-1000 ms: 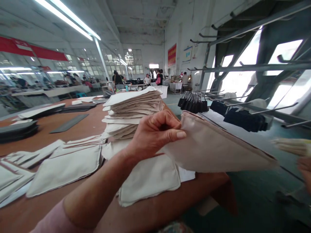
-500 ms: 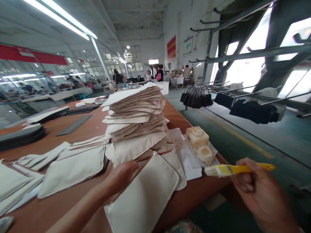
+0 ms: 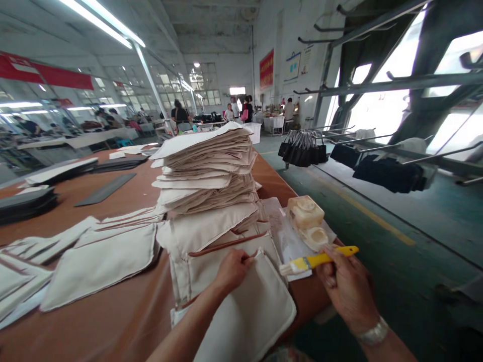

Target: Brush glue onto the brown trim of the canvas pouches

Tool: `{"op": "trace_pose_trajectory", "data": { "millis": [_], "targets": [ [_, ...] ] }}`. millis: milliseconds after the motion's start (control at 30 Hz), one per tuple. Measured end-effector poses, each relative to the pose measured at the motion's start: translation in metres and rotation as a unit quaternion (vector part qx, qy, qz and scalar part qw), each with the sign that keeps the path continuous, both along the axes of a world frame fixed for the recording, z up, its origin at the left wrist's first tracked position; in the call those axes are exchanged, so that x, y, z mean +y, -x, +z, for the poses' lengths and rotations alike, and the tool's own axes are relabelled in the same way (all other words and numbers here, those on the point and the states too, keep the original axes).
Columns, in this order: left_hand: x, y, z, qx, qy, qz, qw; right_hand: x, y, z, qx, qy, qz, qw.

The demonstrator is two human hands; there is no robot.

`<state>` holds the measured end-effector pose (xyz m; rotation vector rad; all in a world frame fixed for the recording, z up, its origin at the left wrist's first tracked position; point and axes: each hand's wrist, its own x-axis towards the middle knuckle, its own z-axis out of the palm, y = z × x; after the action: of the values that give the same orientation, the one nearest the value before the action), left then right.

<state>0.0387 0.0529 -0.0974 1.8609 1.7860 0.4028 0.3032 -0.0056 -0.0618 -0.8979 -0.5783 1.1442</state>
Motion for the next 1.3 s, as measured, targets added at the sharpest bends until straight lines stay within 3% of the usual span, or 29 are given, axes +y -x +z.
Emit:
{"op": "trace_pose_trajectory", "data": {
  "millis": [233,467,667,833,1000,1167,1300],
  "targets": [
    [-0.015,-0.024,-0.004,-0.163,0.056,-0.032,0.985,0.034,0.004,-0.006,-0.073,-0.017,-0.013,0.997],
    [-0.036,-0.033,0.023,-0.239,0.045,-0.038,0.969,0.04,0.006,-0.007,-0.214,-0.049,0.01,0.976],
    [-0.044,-0.032,0.039,-0.263,0.02,-0.062,0.963,0.038,-0.004,0.003,-0.322,-0.066,-0.055,0.943],
    [-0.05,-0.036,0.044,-0.227,-0.03,-0.099,0.968,0.026,-0.002,0.017,-0.378,-0.09,-0.035,0.921],
    [-0.065,-0.032,0.044,-0.169,-0.169,-0.176,0.955,0.023,-0.017,0.024,-0.399,-0.089,-0.098,0.908],
    [-0.078,-0.026,0.05,0.024,-0.397,-0.284,0.872,0.01,-0.021,0.048,-0.373,-0.107,-0.081,0.918],
    [-0.082,-0.024,0.059,0.106,-0.449,-0.309,0.832,-0.012,-0.008,0.068,-0.418,-0.147,0.0,0.897]
  ]
}}
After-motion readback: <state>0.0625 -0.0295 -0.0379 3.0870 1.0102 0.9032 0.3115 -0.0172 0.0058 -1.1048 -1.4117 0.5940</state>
